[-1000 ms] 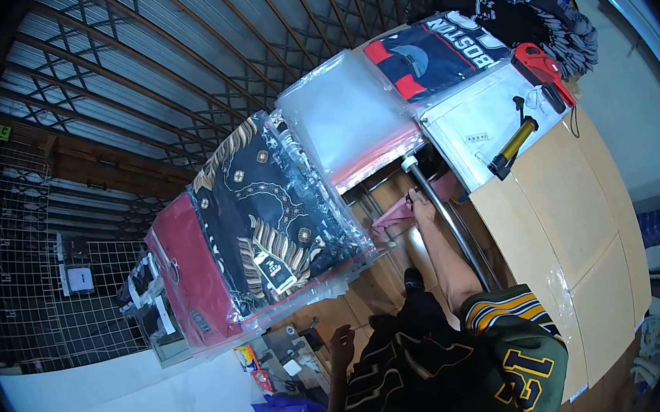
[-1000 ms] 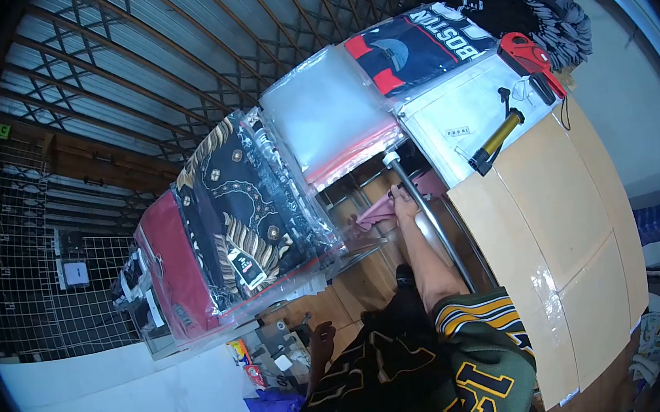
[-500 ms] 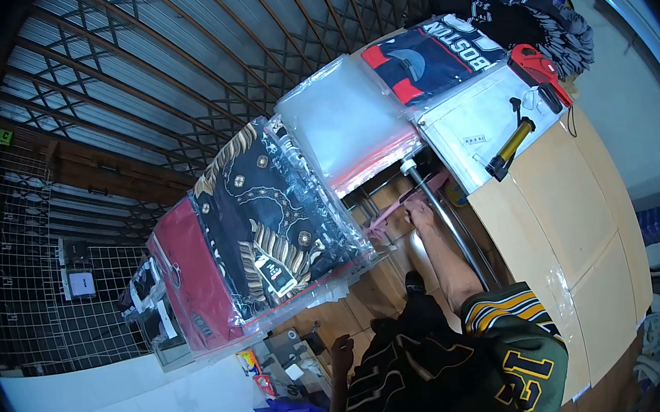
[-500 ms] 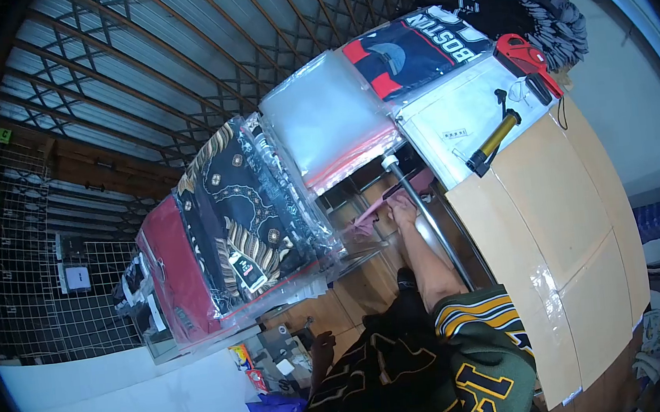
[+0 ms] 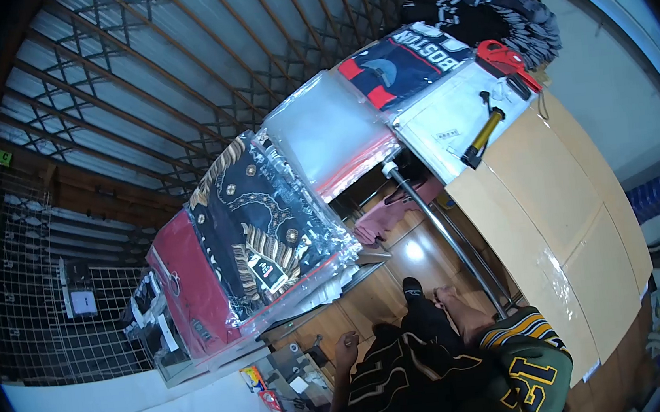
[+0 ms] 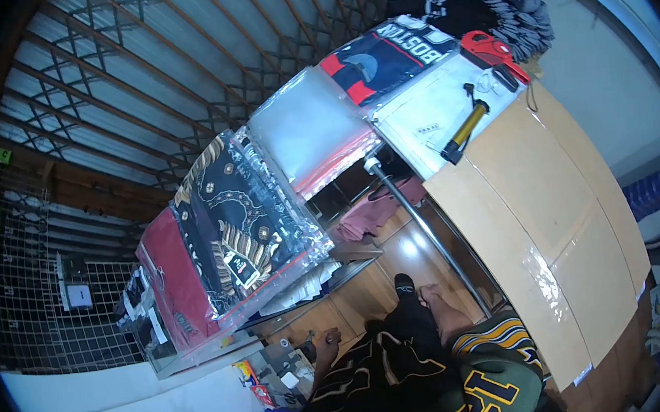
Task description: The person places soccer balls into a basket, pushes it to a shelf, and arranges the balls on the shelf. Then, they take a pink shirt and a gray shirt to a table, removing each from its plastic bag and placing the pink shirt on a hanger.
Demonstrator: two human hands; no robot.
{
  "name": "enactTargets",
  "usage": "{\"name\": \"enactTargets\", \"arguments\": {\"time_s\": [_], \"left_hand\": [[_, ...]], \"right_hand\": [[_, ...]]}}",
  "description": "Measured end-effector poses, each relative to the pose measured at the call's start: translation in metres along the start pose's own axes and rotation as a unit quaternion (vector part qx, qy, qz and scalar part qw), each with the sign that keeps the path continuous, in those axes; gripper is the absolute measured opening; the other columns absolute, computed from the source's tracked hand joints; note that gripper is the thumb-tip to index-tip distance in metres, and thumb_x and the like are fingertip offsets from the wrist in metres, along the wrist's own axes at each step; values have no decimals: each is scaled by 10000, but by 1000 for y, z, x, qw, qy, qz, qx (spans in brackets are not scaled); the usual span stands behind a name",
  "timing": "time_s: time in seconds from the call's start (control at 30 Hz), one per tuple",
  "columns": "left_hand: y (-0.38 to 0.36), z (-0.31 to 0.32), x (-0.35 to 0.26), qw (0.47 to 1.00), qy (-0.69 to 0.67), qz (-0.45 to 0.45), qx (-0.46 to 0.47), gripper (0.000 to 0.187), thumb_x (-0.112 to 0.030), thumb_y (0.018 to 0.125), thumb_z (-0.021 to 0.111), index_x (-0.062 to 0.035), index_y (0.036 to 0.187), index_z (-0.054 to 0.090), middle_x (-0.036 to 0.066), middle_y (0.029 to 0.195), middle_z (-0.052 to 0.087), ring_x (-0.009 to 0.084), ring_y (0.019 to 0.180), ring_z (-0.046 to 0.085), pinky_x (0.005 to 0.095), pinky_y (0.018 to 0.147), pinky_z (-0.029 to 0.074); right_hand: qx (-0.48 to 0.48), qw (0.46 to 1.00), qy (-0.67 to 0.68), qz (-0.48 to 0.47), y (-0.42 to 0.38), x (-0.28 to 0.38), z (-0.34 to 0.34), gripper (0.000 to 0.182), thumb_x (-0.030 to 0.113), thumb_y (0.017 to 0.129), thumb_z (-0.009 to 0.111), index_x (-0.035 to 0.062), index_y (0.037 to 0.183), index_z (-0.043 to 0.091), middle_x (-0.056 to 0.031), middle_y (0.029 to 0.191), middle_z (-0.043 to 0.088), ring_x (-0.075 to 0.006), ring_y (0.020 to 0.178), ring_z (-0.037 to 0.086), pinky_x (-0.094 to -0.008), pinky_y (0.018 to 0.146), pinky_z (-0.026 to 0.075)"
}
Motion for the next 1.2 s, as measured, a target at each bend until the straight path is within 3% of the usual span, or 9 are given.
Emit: {"name": "enactTargets", "arguments": {"time_s": [0.13, 0.33, 0.5, 0.73, 0.8, 0.87, 0.97, 1.1, 1.2], "left_hand": [[8, 5, -26, 997, 19, -11, 74, 288, -203, 951, 684, 16, 1138, 673, 75, 871, 714, 145, 844, 678, 289, 794, 545], [40, 18, -6, 979, 27, 79, 188, 286, -174, 946, 677, 25, 1151, 661, 5, 803, 629, 100, 770, 583, 264, 759, 507], [57, 18, 6, 955, 111, 90, 261, 332, -212, 925, 699, 10, 1170, 673, 117, 987, 727, 153, 901, 671, 294, 822, 537], [35, 17, 56, 910, 170, 185, 330, 345, -233, 921, 708, 7, 1166, 677, 104, 963, 719, 170, 880, 677, 311, 823, 547], [6, 24, 62, 890, 180, 186, 376, 331, -226, 926, 704, 11, 1157, 677, 110, 962, 717, 171, 881, 678, 315, 821, 549], [-20, 42, 63, 862, 191, 190, 430, 319, -218, 931, 700, 15, 1148, 677, 119, 964, 717, 174, 885, 678, 318, 821, 552], [-61, 72, 68, 795, 241, 203, 518, 313, -208, 942, 680, 27, 1150, 672, 141, 984, 721, 192, 901, 681, 328, 834, 553], [-106, 129, 62, 670, 333, 292, 596, 345, -201, 965, 647, 44, 1208, 637, 135, 986, 717, 183, 853, 680, 318, 786, 558], [-148, 178, 48, 590, 378, 367, 611, 333, -180, 957, 633, 42, 1205, 641, 135, 964, 719, 181, 829, 679, 312, 752, 557]], "right_hand": [[-29, 995, 95, 8, 19, -68, -24, 113, 95, 886, 612, 36, 797, 649, -89, 675, 635, -179, 503, 595, -308, 378, 436], [44, 956, 281, -76, 4, -125, -60, 278, 153, 1010, 389, 121, 763, 512, -11, 602, 446, -117, 460, 441, -277, 370, 333], [-56, 922, 365, -116, -80, -173, -59, 259, 115, 918, 523, 112, 660, 544, -32, 578, 516, -139, 445, 471, -304, 374, 325], [-172, 909, 379, 10, -129, -383, 15, 193, 90, 901, 538, 71, 716, 590, -75, 612, 572, -173, 456, 550, -331, 361, 362], [-225, 927, 297, 38, -30, -525, 63, 181, 118, 914, 585, 61, 743, 601, -92, 634, 602, -190, 473, 575, -344, 386, 418], [-239, 846, 460, 123, -114, -546, 83, 178, 176, 892, 614, 38, 830, 706, -122, 773, 701, -236, 695, 696, -388, 564, 534], [-231, 747, 594, 189, -195, -584, 102, 155, 153, 865, 621, 31, 839, 713, -121, 777, 706, -239, 664, 688, -387, 566, 531], [-294, 771, 523, 214, -223, -660, 134, 198, 144, 857, 629, -12, 950, 709, -122, 803, 705, -241, 652, 679, -401, 522, 514], [-322, 694, 594, 247, -245, -707, 162, 234, 175, 859, 623, -1, 971, 731, -156, 839, 724, -269, 684, 697, -379, 553, 523]]}}
Point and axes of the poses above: each hand's wrist, its own y-axis towards the middle knuckle, its own z-axis out of the palm, x = y × z, the point moved 1 cm from there along y, towards the middle knuckle
